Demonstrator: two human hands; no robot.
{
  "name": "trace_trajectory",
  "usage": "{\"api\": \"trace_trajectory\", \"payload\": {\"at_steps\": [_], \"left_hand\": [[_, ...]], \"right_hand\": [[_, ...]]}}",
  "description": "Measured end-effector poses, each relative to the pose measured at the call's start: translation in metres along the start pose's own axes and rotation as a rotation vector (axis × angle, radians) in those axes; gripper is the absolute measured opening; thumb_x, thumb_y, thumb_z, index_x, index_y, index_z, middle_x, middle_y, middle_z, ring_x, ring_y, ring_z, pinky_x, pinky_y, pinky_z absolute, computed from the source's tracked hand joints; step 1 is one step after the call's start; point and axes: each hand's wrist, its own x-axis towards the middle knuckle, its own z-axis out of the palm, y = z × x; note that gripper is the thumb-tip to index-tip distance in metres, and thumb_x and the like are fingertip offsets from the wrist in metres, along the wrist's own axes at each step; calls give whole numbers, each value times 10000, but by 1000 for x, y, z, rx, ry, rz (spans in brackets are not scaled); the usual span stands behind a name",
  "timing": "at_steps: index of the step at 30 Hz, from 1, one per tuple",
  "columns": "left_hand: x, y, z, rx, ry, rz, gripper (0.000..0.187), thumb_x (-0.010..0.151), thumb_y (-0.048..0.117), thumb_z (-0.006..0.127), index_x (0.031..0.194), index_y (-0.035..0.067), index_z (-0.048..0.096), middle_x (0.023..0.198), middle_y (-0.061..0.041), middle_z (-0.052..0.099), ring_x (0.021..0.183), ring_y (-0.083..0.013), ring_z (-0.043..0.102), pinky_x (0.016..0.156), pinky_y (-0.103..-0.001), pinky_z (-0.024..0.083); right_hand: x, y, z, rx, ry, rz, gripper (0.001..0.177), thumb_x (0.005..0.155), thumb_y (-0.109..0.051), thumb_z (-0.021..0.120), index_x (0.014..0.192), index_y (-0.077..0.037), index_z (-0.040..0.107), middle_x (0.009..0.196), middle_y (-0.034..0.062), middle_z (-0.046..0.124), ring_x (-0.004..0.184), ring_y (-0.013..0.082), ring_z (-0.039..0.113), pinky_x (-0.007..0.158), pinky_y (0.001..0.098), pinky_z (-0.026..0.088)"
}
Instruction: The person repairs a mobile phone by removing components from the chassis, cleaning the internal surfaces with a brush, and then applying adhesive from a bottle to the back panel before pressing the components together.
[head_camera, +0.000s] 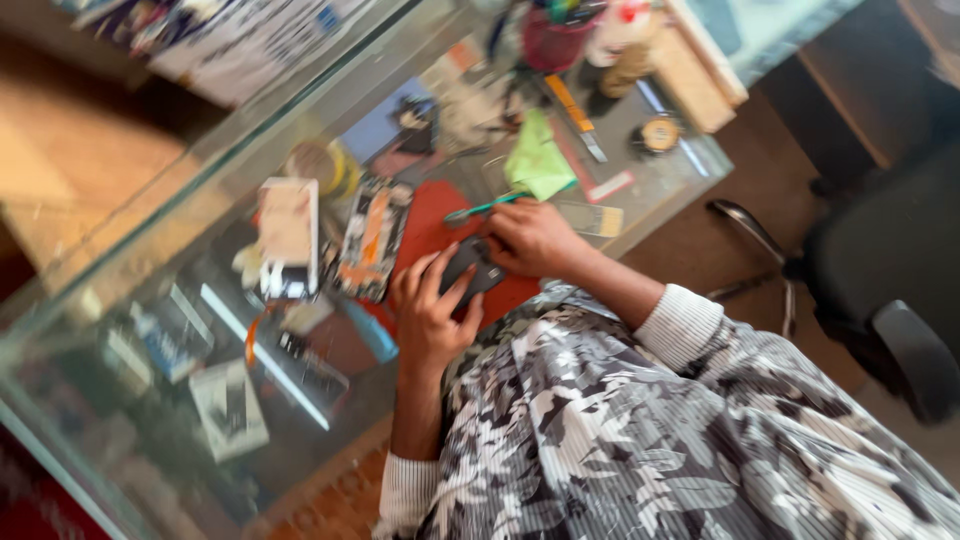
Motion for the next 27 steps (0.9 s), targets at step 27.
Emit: {"api": "trace_trajectory", "payload": {"at_steps": [27], "left_hand": [[-11, -2, -1, -36, -9, -53, 345, 841, 243, 792, 1154, 99, 791, 1473, -44, 569, 1345, -263, 502, 1176, -465, 344]], "right_hand": [[3, -5, -3, -42, -56, -3, 153, 850, -29, 742, 934, -56, 617, 873, 65, 635, 732, 297, 613, 705, 421, 498]]}}
